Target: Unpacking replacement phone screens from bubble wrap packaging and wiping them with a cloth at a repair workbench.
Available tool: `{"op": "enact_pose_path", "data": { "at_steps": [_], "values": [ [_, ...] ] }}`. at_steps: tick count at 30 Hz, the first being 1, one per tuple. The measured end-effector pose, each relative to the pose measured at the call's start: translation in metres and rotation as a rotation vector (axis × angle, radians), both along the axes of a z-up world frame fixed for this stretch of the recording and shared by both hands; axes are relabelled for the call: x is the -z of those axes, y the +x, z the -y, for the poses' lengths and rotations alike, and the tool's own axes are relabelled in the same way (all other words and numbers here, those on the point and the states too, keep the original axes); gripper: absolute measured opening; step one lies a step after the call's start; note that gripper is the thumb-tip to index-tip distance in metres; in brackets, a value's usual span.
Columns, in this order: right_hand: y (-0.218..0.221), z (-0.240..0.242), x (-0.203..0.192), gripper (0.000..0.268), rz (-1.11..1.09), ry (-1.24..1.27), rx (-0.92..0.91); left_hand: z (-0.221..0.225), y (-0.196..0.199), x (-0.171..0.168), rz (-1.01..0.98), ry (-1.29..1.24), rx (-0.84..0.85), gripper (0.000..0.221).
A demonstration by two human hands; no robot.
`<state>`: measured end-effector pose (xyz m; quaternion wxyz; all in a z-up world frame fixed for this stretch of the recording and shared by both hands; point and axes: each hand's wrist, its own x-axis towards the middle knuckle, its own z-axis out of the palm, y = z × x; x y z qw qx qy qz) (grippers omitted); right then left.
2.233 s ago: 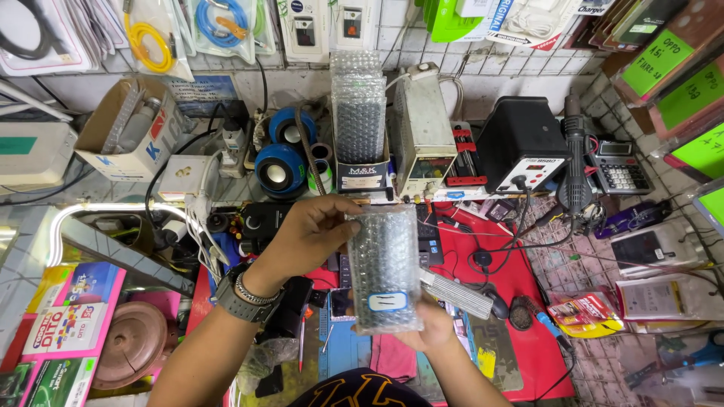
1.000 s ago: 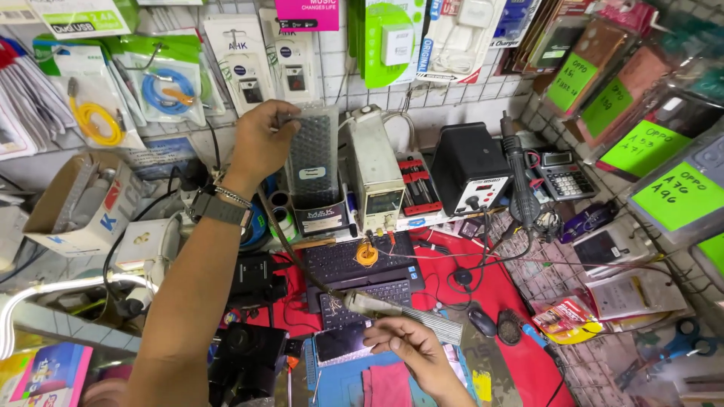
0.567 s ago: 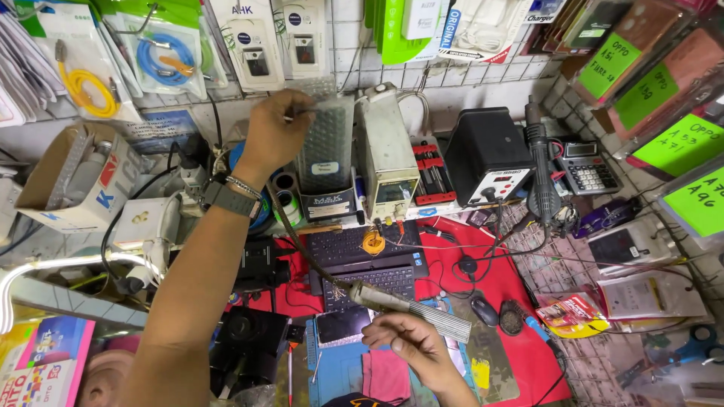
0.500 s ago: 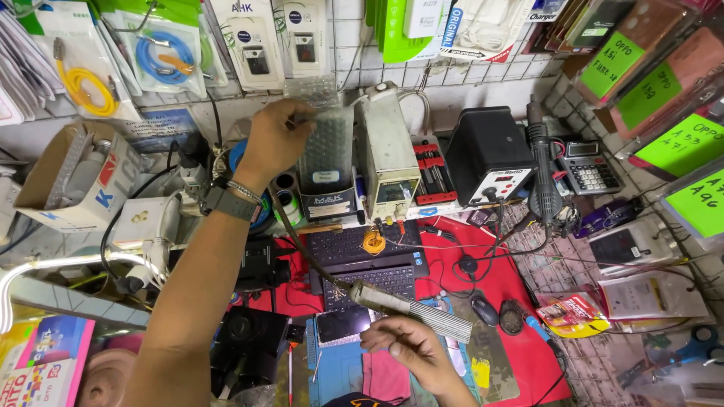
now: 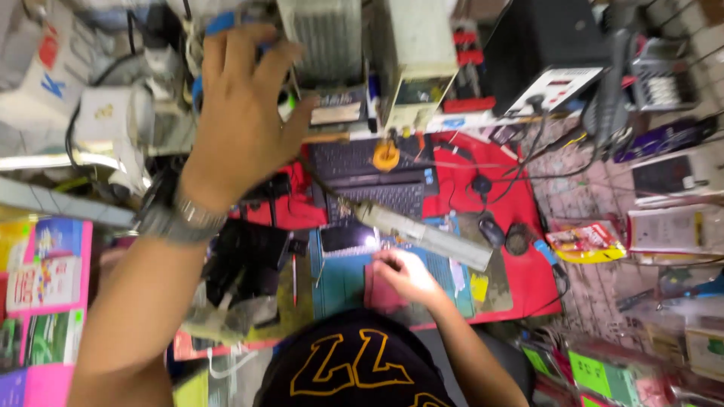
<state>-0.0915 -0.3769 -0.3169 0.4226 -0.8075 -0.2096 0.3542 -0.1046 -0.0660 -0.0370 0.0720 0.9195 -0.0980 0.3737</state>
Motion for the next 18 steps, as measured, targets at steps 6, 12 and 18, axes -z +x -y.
{"op": "enact_pose_path", "data": {
  "at_steps": [6, 12, 18],
  "values": [
    [0.019, 0.032, 0.206, 0.035, 0.337, -0.200, -0.139, 0.058, -0.160, -0.020, -0.244, -0.273, 0.152, 0.007],
    [0.008, 0.042, 0.263, 0.071, 0.322, -0.501, -0.245, 0.085, -0.282, 0.075, -0.149, -0.813, -0.275, 0.008],
    [-0.005, 0.032, 0.242, 0.104, 0.262, -0.759, -0.190, 0.090, -0.356, 0.137, -0.254, -0.969, -0.701, 0.009]
  ]
}}
